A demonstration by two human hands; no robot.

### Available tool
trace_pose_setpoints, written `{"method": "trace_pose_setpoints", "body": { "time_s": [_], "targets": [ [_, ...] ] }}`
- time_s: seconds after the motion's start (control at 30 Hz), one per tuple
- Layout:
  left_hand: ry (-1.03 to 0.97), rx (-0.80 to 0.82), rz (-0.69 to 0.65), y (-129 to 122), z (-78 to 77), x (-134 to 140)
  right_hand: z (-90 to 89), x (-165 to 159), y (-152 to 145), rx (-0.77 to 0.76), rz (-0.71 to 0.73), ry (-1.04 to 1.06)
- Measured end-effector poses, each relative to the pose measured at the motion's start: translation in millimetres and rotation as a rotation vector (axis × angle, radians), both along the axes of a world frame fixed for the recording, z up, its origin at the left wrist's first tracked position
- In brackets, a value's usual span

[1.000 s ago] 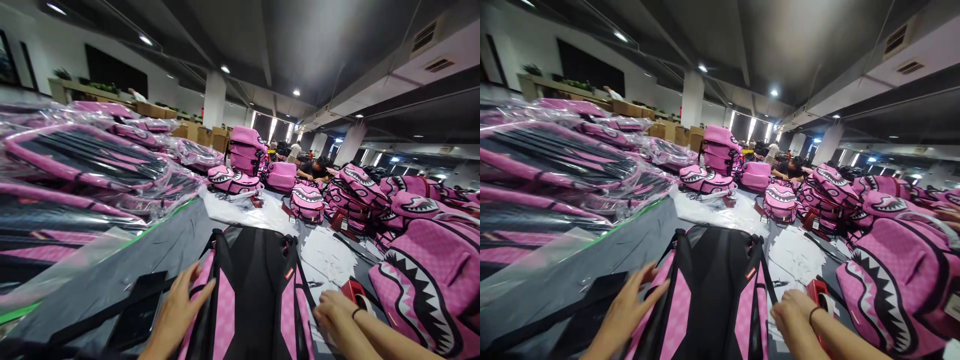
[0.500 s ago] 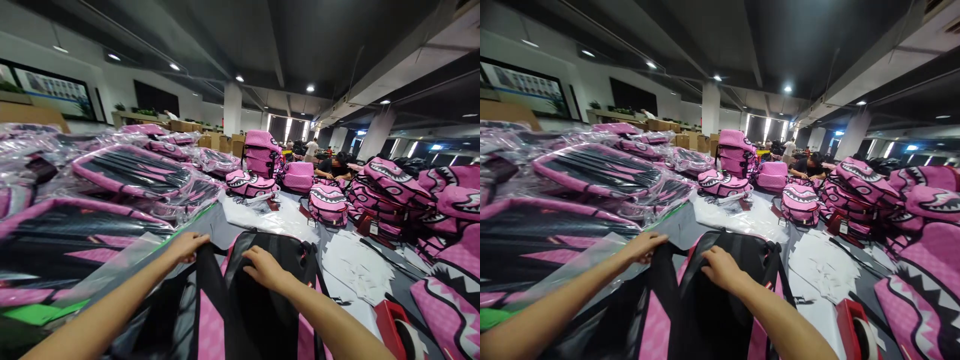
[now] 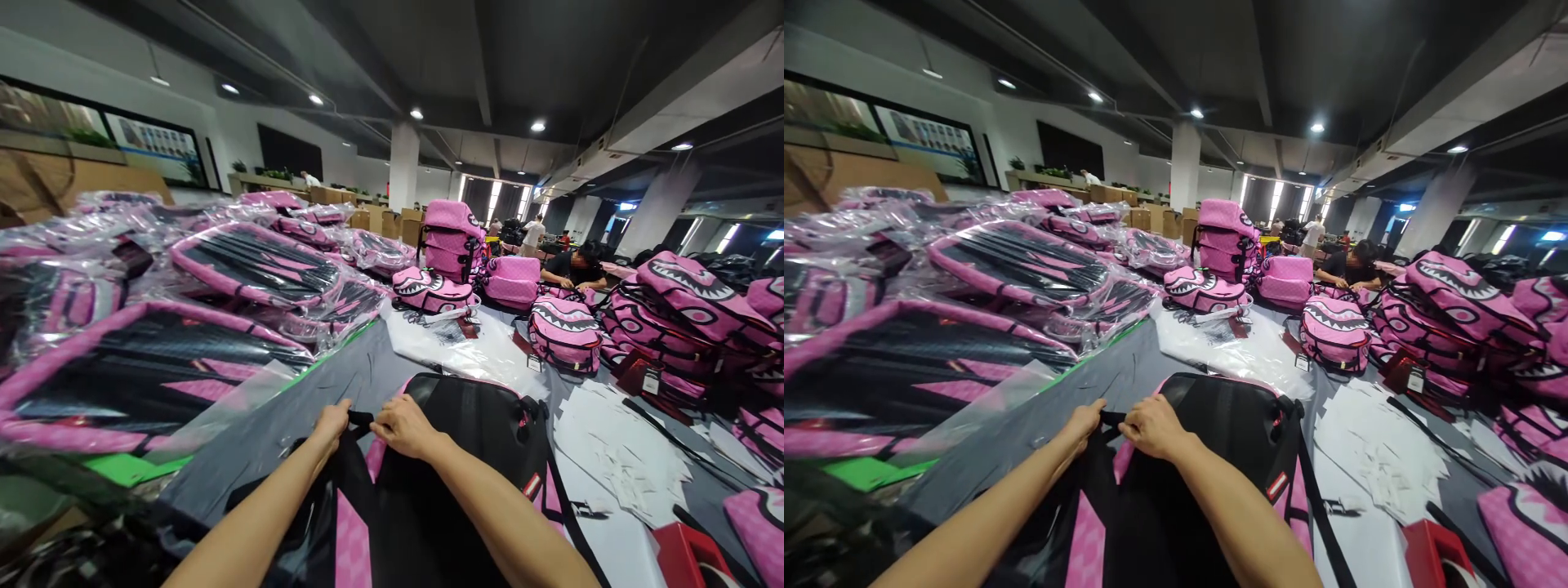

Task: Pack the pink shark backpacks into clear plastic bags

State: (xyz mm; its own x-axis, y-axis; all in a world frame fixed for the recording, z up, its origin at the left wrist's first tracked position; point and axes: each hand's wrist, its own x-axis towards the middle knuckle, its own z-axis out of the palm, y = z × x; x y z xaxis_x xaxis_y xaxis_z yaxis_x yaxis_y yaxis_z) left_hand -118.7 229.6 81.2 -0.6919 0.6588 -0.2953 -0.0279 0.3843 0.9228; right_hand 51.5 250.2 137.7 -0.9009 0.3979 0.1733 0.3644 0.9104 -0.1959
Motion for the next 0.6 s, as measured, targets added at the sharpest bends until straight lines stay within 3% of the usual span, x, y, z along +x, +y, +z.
{"method": "trace_pose_setpoints", "body": {
  "time_s": [0.07, 0.17, 0.27, 0.37, 0.47, 0.6],
  "targets": [
    [-0.055, -0.011, -0.001, -4.6, -3.3, -3.6, -5.1, 13.1, 3.8, 0.005, 0.094, 0.046],
    [-0.140, 0.036, -0.022, -13.1, 7.4, -6.4, -1.2, 19.1, 15.3, -0.171, 0.016, 0.144],
    [-0.183, 0.184, -0.112, -23.8, 40.6, -6.6, 14.5, 6.5, 27.4, -0.445, -0.126, 0.248],
    [-0.182, 0.353, -0.263, -38.1, 84.4, -2.9, 35.2, -14.3, 32.0, -0.569, -0.080, 0.236],
    [-0.104, 0.472, -0.351, -52.9, 119.0, 3.5, 58.2, -22.1, 28.7, -0.391, -0.153, 0.356],
    [0.006, 0.570, -0.355, -59.6, 139.6, 11.2, 81.8, 13.4, 20.6, 0.040, -0.319, 0.397]
  ]
}}
